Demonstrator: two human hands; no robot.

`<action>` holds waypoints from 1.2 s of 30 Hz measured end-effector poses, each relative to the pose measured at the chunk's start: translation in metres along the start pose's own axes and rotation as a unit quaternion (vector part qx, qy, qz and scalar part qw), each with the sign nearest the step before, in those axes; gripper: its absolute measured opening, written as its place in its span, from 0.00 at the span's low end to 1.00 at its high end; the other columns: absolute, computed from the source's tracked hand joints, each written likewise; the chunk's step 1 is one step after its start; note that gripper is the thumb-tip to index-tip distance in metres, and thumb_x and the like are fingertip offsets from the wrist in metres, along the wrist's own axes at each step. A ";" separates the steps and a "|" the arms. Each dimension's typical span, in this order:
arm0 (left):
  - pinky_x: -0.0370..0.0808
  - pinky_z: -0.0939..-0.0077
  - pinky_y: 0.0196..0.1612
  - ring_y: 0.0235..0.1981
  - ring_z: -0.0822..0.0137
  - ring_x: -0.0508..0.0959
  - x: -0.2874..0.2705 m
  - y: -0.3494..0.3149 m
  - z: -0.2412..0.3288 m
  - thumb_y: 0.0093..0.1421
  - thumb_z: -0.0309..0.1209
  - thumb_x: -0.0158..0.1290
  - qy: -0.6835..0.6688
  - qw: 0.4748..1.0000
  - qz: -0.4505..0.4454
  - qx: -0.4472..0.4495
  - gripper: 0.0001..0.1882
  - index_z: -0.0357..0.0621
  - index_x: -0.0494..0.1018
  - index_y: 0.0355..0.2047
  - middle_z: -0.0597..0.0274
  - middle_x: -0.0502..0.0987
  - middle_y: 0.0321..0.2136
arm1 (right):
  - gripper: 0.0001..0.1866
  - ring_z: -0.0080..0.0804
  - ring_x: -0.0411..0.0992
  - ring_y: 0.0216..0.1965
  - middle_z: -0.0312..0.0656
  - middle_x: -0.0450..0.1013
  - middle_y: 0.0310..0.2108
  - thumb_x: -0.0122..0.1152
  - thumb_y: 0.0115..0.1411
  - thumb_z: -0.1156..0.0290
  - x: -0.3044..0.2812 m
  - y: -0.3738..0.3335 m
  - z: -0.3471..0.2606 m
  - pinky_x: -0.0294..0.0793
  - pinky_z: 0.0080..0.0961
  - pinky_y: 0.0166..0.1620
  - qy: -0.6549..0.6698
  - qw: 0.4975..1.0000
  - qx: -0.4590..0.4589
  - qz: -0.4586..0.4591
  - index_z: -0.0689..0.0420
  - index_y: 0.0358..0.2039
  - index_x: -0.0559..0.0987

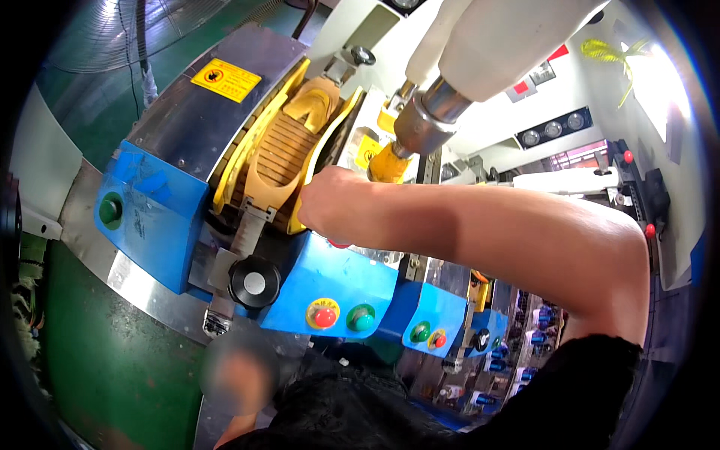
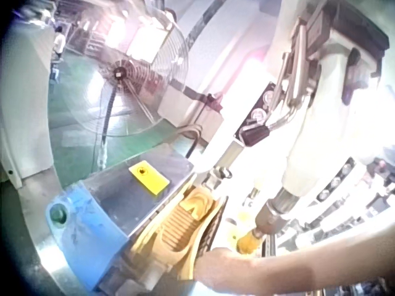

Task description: The person places shoes one by one into a sole-shaping machine and uses a tool to trim the edges of the soles.

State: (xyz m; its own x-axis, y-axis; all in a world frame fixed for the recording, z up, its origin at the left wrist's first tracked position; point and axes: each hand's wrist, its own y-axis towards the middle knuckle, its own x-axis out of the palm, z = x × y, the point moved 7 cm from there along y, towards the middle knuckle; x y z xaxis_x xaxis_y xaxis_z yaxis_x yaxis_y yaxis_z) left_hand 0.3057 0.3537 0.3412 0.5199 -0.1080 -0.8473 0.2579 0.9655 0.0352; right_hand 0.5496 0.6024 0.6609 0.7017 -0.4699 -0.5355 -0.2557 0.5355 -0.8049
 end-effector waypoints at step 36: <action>0.64 0.52 0.47 0.42 0.49 0.70 -0.023 0.009 0.015 0.51 0.25 0.50 -0.011 0.997 0.067 0.023 0.09 0.41 0.71 0.34 0.53 0.70 0.36 | 0.09 0.49 0.78 0.33 0.51 0.77 0.28 0.61 0.47 0.72 -0.064 -0.001 0.025 0.78 0.39 0.36 -0.023 0.986 0.036 -0.158 0.61 0.29 0.82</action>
State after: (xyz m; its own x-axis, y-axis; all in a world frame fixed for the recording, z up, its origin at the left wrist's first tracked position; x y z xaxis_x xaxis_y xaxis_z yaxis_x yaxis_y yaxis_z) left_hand 0.3085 0.3615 0.3685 0.5694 0.0156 -0.8219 0.2224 0.9596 0.1723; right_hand 0.5214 0.6498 0.7026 0.7686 -0.5901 -0.2470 0.0279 0.4168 -0.9086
